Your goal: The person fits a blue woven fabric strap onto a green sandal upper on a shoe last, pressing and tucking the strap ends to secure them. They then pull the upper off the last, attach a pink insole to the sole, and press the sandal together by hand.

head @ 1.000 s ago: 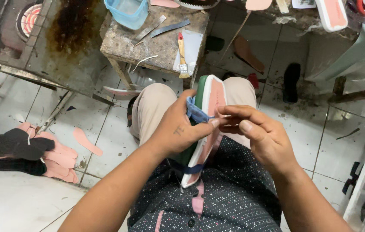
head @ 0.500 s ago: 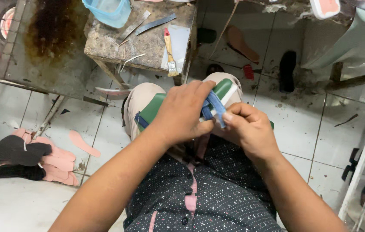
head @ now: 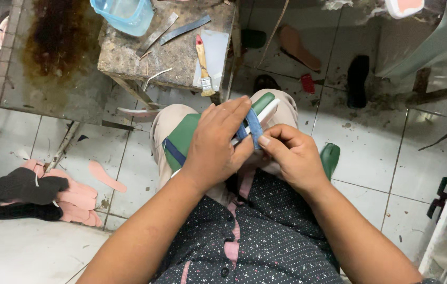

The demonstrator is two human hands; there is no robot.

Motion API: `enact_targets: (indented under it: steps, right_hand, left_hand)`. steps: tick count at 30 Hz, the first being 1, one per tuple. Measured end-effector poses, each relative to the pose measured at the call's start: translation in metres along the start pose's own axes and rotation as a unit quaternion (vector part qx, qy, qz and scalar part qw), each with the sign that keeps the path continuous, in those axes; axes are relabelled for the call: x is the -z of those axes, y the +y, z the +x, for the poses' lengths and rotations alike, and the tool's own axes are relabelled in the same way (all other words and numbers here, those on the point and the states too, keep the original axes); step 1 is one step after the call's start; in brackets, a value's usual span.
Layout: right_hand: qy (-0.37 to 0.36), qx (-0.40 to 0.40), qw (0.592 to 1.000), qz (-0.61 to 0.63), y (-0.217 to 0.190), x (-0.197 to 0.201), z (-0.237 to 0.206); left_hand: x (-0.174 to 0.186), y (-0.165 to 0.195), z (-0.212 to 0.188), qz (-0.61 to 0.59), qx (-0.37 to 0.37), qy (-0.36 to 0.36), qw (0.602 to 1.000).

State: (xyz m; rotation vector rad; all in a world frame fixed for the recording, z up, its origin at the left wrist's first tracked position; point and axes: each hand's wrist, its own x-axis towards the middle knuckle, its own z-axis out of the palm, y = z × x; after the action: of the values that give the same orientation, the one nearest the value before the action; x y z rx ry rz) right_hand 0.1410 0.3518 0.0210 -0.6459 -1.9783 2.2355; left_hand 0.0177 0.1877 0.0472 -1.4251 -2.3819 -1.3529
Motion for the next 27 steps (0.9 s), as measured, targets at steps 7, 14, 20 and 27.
enact_targets:
  steps: [7, 14, 20, 27]
  right_hand:
    - [-0.005, 0.016, 1.0, -0.006, -0.002, -0.007, 0.006]
    - [0.006, 0.112, 0.99, -0.088, -0.014, -0.017, 0.012]
    - [0.047, 0.224, 0.947, -0.226, -0.028, -0.026, 0.012]
    - [0.041, 0.035, 0.997, 0.046, -0.007, -0.019, 0.022]
  left_hand:
    - [0.007, -0.012, 0.008, -0.04, 0.022, -0.036, 0.998]
    - [0.007, -0.027, 0.01, -0.073, 0.024, -0.077, 0.994]
    - [0.015, -0.037, 0.017, -0.121, 0.066, -0.124, 0.983]
    - [0.018, -0.024, 0.018, -0.139, 0.165, -0.136, 0.967]
